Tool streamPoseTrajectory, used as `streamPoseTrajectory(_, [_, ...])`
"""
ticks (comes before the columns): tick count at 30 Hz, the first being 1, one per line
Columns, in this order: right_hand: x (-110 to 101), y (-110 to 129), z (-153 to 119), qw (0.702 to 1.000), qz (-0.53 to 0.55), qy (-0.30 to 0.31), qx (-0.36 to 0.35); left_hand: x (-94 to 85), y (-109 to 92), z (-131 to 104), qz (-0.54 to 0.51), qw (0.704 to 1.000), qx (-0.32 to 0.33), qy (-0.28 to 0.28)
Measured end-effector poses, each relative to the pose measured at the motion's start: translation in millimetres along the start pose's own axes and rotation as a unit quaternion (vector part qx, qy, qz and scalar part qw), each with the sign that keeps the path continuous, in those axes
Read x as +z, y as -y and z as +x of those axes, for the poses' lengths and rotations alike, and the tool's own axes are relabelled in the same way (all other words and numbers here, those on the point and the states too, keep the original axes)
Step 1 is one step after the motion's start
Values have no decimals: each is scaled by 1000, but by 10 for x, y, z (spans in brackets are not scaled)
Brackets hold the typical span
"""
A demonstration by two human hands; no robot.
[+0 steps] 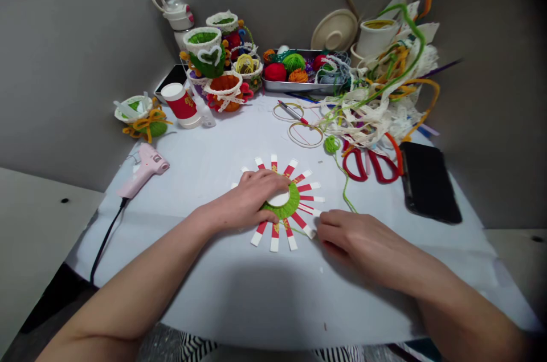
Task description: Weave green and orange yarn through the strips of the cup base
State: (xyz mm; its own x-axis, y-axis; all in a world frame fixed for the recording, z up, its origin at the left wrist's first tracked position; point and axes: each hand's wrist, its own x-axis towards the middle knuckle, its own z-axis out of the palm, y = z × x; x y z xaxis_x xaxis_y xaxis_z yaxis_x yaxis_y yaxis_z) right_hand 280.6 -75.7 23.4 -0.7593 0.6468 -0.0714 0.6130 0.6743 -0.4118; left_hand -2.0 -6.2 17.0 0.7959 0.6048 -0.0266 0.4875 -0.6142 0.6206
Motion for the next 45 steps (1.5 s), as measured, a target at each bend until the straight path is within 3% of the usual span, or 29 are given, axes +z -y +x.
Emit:
streamPoseTrajectory(6, [41,-78,3,995,-37,-65,65,9,7,-1,1,1000,4,-5])
streamPoseTrajectory(11, [89,-198,165,983,29,-139,120,13,14,0,-5,1000,1,-3])
streamPoseTrajectory(15, [222,-239,343,955,58,-225,185,16,21,4,-11,1000,7,-11])
streamPoseTrajectory(22, [321,-227,416,950,47,-221,215,23,-1,1,1,1000,10,-17])
streamPoseTrajectory(26, [301,-230,410,951,54,-213,216,94,-9,28,14,997,-8,-69])
streamPoseTrajectory(30, [264,-232,394,956,68,-215,189,109,15,28,24,995,-2,-98])
streamPoseTrajectory(38, [217,-150,335,968,139,-207,3,-72,83,-54,20,997,46,-55])
streamPoseTrajectory(45, [253,-157,323,975,108,-193,-12,-29,147,-41,-2,999,38,-27])
